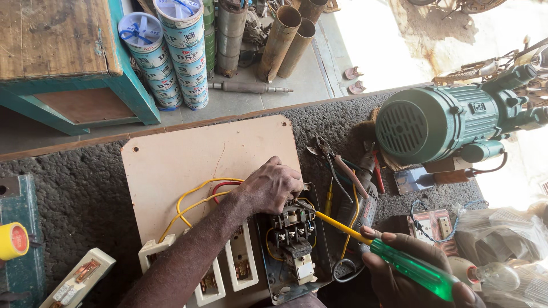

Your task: The person uses pliers and a screwdriver to connect wires to a contactor and several white electrical components mounted on a board. They strip wire ends, insert them into terminals, and tighten screws to secure the connections.

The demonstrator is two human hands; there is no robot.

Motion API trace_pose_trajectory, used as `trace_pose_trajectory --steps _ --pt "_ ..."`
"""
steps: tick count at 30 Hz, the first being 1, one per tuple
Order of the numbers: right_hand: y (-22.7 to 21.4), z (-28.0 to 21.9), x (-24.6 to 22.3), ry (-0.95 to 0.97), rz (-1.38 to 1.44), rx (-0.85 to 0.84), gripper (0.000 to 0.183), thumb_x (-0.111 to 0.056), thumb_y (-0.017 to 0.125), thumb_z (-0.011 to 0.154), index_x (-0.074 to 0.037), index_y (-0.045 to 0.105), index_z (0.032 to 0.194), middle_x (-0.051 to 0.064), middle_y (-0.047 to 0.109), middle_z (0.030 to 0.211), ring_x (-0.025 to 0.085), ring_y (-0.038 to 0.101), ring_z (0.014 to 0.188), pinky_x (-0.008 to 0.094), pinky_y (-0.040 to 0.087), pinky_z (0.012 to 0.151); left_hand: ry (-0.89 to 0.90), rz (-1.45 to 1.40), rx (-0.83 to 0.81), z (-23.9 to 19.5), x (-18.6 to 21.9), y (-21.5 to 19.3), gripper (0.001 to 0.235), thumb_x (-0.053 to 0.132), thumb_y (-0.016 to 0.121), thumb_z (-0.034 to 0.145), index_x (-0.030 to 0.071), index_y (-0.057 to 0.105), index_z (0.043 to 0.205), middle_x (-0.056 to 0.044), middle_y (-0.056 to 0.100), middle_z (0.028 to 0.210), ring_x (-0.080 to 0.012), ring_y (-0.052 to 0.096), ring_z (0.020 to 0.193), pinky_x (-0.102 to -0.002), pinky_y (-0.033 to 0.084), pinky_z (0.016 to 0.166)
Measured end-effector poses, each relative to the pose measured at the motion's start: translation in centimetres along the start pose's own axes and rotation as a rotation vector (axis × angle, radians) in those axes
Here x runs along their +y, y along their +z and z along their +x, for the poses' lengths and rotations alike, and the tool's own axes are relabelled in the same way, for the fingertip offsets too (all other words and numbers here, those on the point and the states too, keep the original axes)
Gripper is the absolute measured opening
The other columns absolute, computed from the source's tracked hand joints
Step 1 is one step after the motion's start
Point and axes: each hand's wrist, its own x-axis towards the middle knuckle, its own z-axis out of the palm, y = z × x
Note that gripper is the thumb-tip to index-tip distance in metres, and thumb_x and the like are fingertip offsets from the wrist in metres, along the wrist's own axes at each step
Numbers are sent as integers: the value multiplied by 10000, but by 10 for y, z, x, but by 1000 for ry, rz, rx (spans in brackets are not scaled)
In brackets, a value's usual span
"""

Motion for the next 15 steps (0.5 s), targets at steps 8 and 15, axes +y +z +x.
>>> trace_pose_trajectory --steps 8,15 --pt "-13 18 -47 518 779 -35 635 -359 744 944 189 553 1203 360 716 1164 327 747 1134 393 525 1053 -24 -50 -21 1 2 -2 123 239 782 800 141 753 869 13 677 831 -152 663 812 -384 464 906" --pt "14 31 -37 -479 -58 -122 965 -146 765 984 -147 91 1675 203 643 1288 228 752 1083 252 629 945 -40 -98 -25 2 2 -4 95 77 690 788 128 753 837 10 680 794 -162 657 754 -377 480 911"
